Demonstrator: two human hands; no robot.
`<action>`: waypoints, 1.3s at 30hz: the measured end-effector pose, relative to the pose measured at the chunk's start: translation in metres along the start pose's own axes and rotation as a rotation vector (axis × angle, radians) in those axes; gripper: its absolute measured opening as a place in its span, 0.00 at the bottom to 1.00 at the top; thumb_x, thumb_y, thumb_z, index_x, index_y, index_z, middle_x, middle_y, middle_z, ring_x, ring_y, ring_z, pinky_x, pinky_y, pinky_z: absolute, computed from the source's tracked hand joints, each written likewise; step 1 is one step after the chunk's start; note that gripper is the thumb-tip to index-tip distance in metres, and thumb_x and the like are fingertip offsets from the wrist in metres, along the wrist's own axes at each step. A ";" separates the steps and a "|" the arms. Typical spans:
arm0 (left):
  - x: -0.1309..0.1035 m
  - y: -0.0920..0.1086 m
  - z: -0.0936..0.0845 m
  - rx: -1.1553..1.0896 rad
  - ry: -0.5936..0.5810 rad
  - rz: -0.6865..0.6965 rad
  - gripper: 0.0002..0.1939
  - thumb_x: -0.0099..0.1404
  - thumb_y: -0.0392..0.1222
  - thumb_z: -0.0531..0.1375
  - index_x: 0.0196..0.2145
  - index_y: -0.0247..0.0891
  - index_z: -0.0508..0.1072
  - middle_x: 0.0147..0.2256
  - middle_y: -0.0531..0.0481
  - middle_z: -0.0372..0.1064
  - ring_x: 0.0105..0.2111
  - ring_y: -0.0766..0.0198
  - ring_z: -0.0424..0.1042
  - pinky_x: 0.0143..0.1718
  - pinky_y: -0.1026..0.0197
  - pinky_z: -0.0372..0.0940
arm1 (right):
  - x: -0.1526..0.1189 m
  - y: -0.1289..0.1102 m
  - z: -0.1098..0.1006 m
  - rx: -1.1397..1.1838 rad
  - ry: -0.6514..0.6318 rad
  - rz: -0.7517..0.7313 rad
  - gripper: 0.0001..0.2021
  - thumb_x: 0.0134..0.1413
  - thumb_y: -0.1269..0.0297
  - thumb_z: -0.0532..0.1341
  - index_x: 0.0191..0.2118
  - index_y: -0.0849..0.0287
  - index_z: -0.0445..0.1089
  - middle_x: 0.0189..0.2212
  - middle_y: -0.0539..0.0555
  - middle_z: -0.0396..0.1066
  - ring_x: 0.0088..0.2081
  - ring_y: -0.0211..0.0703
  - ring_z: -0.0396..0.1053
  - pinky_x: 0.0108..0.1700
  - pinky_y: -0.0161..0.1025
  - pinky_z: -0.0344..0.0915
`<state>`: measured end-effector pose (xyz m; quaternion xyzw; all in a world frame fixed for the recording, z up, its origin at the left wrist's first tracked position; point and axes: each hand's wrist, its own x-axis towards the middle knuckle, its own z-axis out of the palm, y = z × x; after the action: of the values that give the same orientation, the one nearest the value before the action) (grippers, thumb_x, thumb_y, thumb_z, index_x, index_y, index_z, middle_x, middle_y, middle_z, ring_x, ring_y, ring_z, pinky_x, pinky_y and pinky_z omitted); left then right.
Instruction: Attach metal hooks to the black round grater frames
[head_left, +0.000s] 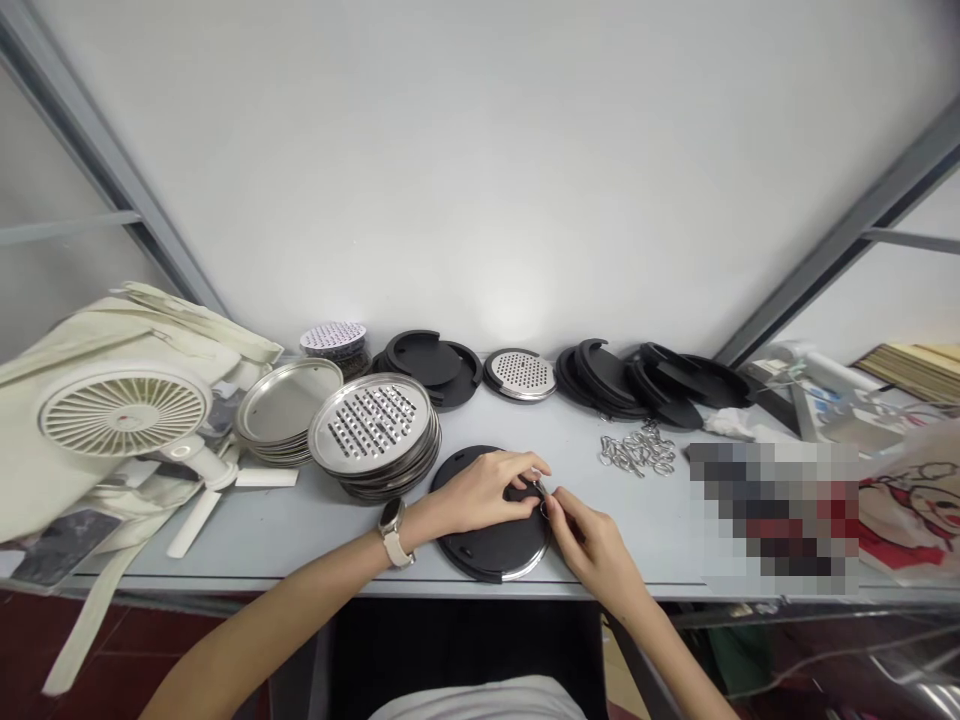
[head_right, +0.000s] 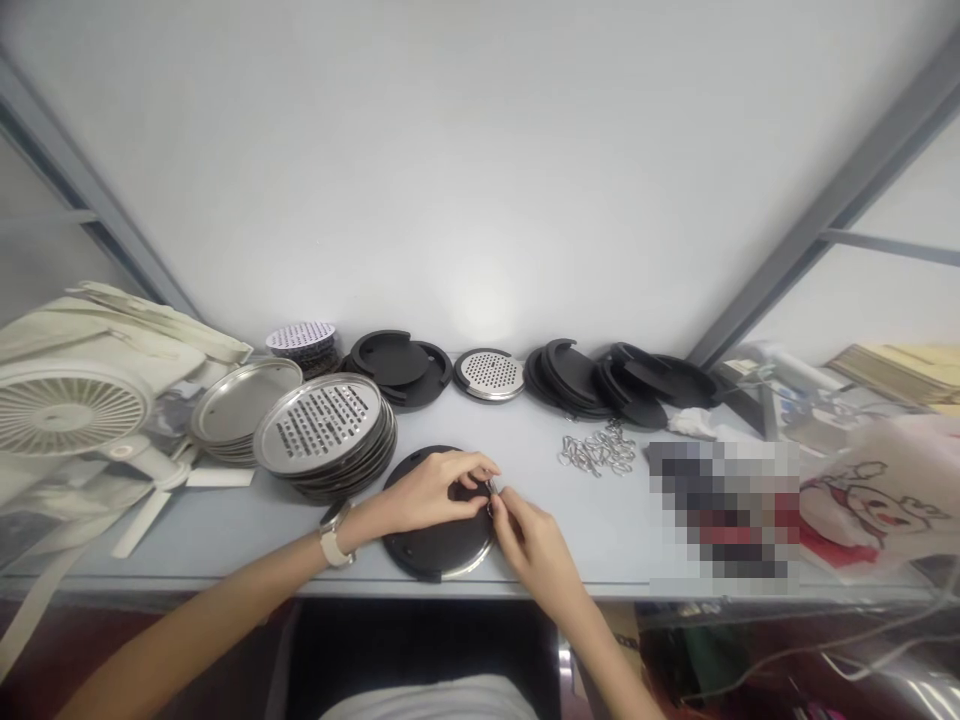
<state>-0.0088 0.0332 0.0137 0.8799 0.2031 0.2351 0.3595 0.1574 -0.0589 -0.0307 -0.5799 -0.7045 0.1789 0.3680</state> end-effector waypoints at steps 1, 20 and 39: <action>0.000 0.000 0.000 0.005 -0.002 0.001 0.18 0.58 0.32 0.58 0.47 0.39 0.67 0.43 0.49 0.71 0.38 0.66 0.72 0.42 0.64 0.67 | 0.000 0.000 0.000 0.003 0.002 0.002 0.13 0.65 0.61 0.47 0.27 0.56 0.53 0.19 0.43 0.51 0.20 0.32 0.50 0.23 0.31 0.51; -0.002 0.001 -0.001 0.012 -0.009 -0.019 0.29 0.58 0.34 0.58 0.56 0.40 0.56 0.41 0.48 0.71 0.39 0.64 0.72 0.44 0.61 0.66 | 0.002 -0.003 -0.001 0.016 -0.023 -0.007 0.14 0.65 0.62 0.47 0.26 0.55 0.51 0.19 0.44 0.52 0.21 0.31 0.49 0.23 0.31 0.51; -0.004 -0.001 -0.001 -0.002 -0.015 -0.002 0.30 0.59 0.34 0.58 0.58 0.40 0.52 0.41 0.47 0.70 0.40 0.63 0.72 0.44 0.60 0.66 | -0.001 -0.002 0.000 -0.019 0.022 -0.015 0.14 0.64 0.61 0.47 0.26 0.55 0.53 0.19 0.44 0.52 0.21 0.33 0.51 0.24 0.31 0.52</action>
<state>-0.0127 0.0319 0.0127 0.8811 0.2008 0.2282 0.3623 0.1562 -0.0602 -0.0292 -0.5799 -0.7064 0.1630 0.3717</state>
